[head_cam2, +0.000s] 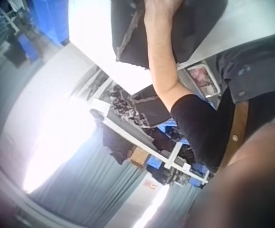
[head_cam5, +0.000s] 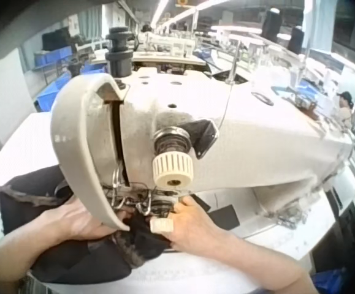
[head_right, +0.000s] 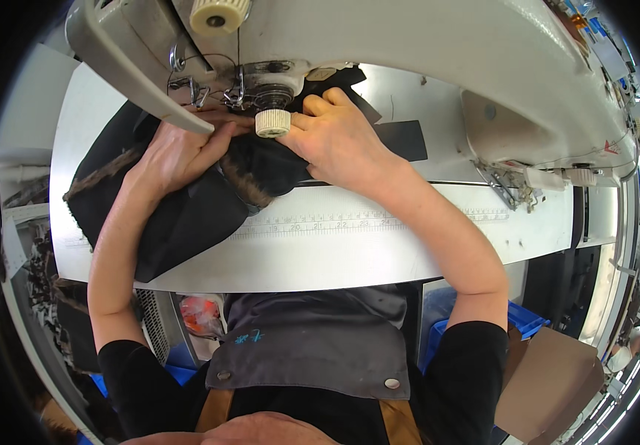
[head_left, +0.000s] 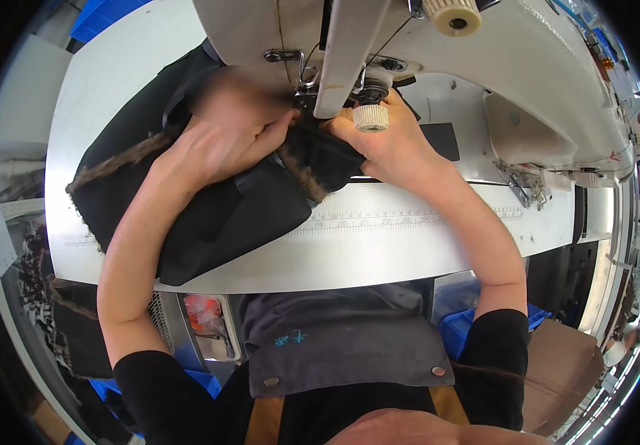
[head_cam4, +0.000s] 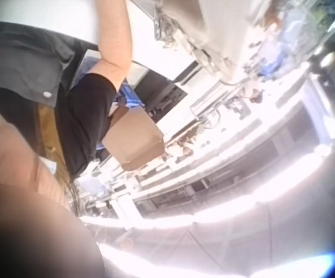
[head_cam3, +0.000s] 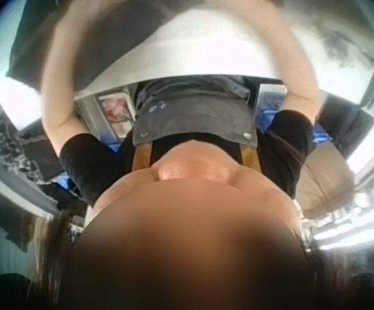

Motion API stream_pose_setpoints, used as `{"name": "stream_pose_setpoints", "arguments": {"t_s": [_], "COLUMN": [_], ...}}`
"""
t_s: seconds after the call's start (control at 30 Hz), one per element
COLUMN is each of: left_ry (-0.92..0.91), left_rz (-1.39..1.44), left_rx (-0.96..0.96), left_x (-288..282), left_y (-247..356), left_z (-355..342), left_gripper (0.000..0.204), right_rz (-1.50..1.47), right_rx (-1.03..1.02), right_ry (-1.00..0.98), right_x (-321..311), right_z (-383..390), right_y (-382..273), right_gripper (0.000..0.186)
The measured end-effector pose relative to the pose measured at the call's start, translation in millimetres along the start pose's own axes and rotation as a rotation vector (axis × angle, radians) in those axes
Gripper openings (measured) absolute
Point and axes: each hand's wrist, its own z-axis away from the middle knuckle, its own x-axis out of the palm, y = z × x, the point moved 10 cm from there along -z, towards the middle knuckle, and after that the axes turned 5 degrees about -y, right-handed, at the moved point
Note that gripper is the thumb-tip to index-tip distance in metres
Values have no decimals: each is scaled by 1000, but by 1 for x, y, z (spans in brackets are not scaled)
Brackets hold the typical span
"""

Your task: Sewing a fur-trimmed fabric accessory using an industrial sewing machine.

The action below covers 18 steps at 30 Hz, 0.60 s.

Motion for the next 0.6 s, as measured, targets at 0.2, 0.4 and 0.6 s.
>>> {"name": "stream_pose_setpoints", "arguments": {"t_s": [0.2,0.4,0.6], "left_ry": [-18,9,89], "left_rz": [5,4,-22], "left_rx": [14,66,22], "left_x": [-4,-13,-22], "left_y": [-8,1,2], "left_z": [-7,-7,-4], "left_gripper": [26,28,32], "right_rz": [23,-137,-14], "right_rx": [1,204,367], "right_ry": [60,188,203], "right_x": [3,-15,-27], "right_z": [-5,22,74], "right_y": [9,24,11], "right_gripper": [47,49,41]}}
